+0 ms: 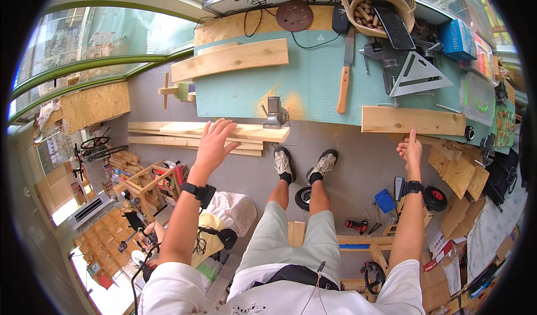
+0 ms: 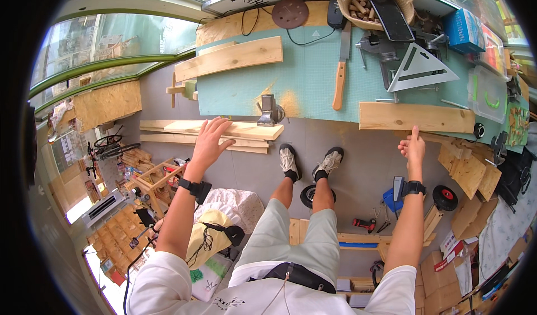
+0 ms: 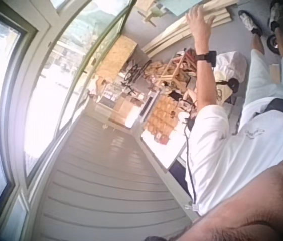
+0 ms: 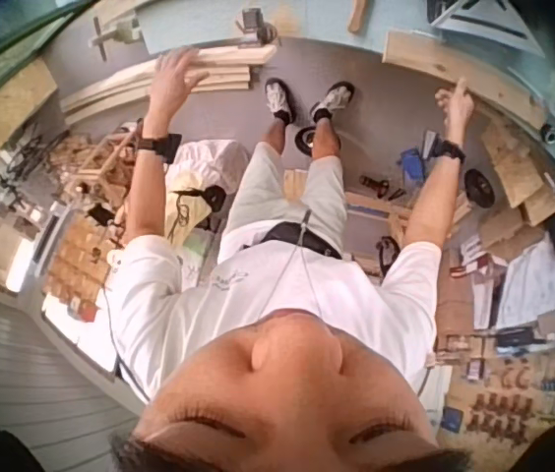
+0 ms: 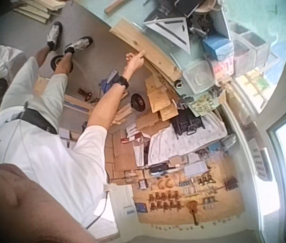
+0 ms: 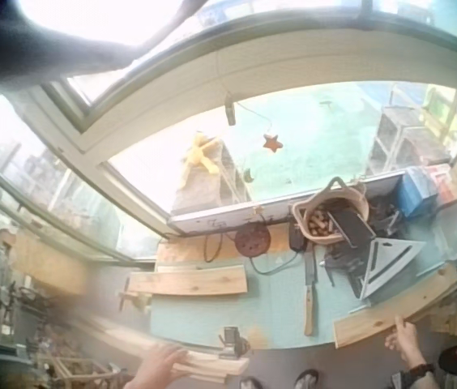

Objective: The person measures a curved wooden board using a tape measure and a pencil, marks it with a speed square, and uses a hand saw to cut a slot into the edge of the board. They then sand the cut area and the surface of the wood with a piece of sandpaper.

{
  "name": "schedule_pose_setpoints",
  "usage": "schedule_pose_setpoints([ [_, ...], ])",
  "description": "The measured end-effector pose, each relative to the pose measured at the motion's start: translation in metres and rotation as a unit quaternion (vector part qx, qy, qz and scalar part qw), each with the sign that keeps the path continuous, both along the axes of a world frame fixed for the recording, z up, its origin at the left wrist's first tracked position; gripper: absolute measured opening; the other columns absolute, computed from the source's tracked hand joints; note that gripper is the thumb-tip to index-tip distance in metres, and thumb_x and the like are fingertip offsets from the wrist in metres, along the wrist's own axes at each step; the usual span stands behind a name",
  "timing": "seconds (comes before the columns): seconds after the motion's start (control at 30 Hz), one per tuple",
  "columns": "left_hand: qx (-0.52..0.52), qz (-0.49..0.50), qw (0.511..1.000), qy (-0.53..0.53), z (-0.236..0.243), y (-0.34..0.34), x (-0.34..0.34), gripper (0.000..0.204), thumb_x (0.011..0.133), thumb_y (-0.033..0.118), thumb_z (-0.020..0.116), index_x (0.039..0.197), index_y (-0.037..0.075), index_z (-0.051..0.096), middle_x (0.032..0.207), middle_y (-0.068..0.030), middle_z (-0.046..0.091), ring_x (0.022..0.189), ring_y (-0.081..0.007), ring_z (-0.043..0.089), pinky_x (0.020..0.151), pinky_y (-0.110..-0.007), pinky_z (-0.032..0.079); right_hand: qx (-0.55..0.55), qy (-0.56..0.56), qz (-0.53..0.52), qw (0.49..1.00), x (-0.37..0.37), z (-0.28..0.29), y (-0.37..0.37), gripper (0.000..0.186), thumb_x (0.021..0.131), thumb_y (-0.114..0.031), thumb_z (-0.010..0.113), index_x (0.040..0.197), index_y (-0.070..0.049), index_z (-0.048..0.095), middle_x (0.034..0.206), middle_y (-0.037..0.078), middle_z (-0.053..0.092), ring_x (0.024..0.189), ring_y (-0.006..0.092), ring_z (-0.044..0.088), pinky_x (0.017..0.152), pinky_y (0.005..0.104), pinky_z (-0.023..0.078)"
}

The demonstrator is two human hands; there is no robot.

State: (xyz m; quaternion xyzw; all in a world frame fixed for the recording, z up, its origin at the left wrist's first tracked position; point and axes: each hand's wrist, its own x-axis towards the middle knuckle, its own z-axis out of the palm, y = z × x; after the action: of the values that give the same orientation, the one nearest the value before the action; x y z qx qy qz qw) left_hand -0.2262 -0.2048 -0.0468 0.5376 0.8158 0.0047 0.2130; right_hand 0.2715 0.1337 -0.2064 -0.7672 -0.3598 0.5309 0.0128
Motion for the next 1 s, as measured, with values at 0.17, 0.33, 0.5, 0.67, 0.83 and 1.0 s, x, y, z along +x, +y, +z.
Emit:
schedule_pose_setpoints([
  [0.17, -0.047, -0.008, 0.998, -0.032, -0.032, 0.000, -0.013, 0.047, 0.081, 0.002, 0.072, 0.126, 0.011, 0.063, 0.127, -0.0080, 0.066, 0.122, -0.0304, 0.059, 0.111, -0.047, 0.041, 0.035, 0.168, 0.103, 0.980, -0.107, 0.030, -0.141, 0.017, 0.102, -0.022, 0.062, 0.109, -0.007, 0.067, 0.078, 0.001, 0.062, 0.064, 0.0076, 0.059, 0.053, 0.0232, 0.048],
  [0.33, 0.043, -0.051, 0.997, -0.039, -0.041, 0.000, -0.020, 0.039, 0.081, -0.001, 0.065, 0.118, 0.009, 0.063, 0.117, -0.0069, 0.067, 0.113, -0.0290, 0.063, 0.096, -0.043, 0.049, 0.299, 0.217, 0.375, 0.850, -0.241, 0.058, -0.219, 0.036, 0.097, -0.021, 0.064, 0.127, 0.000, 0.064, 0.125, 0.018, 0.065, 0.107, 0.0350, 0.066, 0.090, 0.0423, 0.053],
  [0.5, 0.043, -0.046, 0.997, -0.033, -0.042, -0.026, -0.055, 0.034, 0.083, -0.002, 0.061, 0.115, 0.009, 0.063, 0.113, -0.0070, 0.068, 0.110, -0.0291, 0.063, 0.093, -0.043, 0.050, 0.188, 0.102, 0.566, 0.796, -0.274, 0.051, -0.228, 0.036, 0.102, -0.032, 0.058, 0.106, 0.002, 0.069, 0.089, 0.023, 0.071, 0.086, 0.0458, 0.068, 0.077, 0.0521, 0.055],
  [0.67, 0.043, -0.054, 0.995, -0.066, -0.043, -0.035, -0.072, 0.027, 0.081, -0.005, 0.059, 0.105, 0.006, 0.064, 0.106, -0.0088, 0.068, 0.102, -0.0330, 0.064, 0.088, -0.045, 0.052, 0.214, 0.028, 0.505, 0.836, -0.295, 0.103, -0.263, 0.021, 0.102, -0.020, 0.058, 0.110, -0.001, 0.063, 0.085, 0.025, 0.071, 0.081, 0.0453, 0.069, 0.075, 0.0524, 0.056],
  [0.83, 0.043, -0.060, 0.995, -0.067, -0.024, -0.039, -0.077, 0.026, 0.082, -0.004, 0.059, 0.106, 0.006, 0.064, 0.105, -0.0091, 0.068, 0.102, -0.0337, 0.064, 0.087, -0.045, 0.052, 0.258, 0.108, 0.502, 0.819, -0.324, 0.077, -0.309, 0.032, 0.096, -0.015, 0.063, 0.121, 0.004, 0.056, 0.106, 0.030, 0.066, 0.099, 0.0464, 0.065, 0.086, 0.0505, 0.054],
  [1.0, 0.059, -0.052, 0.993, -0.093, 0.014, -0.023, -0.107, 0.024, 0.082, -0.002, 0.063, 0.105, 0.007, 0.063, 0.103, -0.0101, 0.066, 0.096, -0.0363, 0.064, 0.084, -0.046, 0.052, 0.213, -0.005, 0.595, 0.775, -0.317, 0.012, -0.326, 0.063, 0.091, -0.015, 0.066, 0.144, 0.008, 0.041, 0.137, 0.029, 0.054, 0.118, 0.0483, 0.057, 0.103, 0.0487, 0.049],
])
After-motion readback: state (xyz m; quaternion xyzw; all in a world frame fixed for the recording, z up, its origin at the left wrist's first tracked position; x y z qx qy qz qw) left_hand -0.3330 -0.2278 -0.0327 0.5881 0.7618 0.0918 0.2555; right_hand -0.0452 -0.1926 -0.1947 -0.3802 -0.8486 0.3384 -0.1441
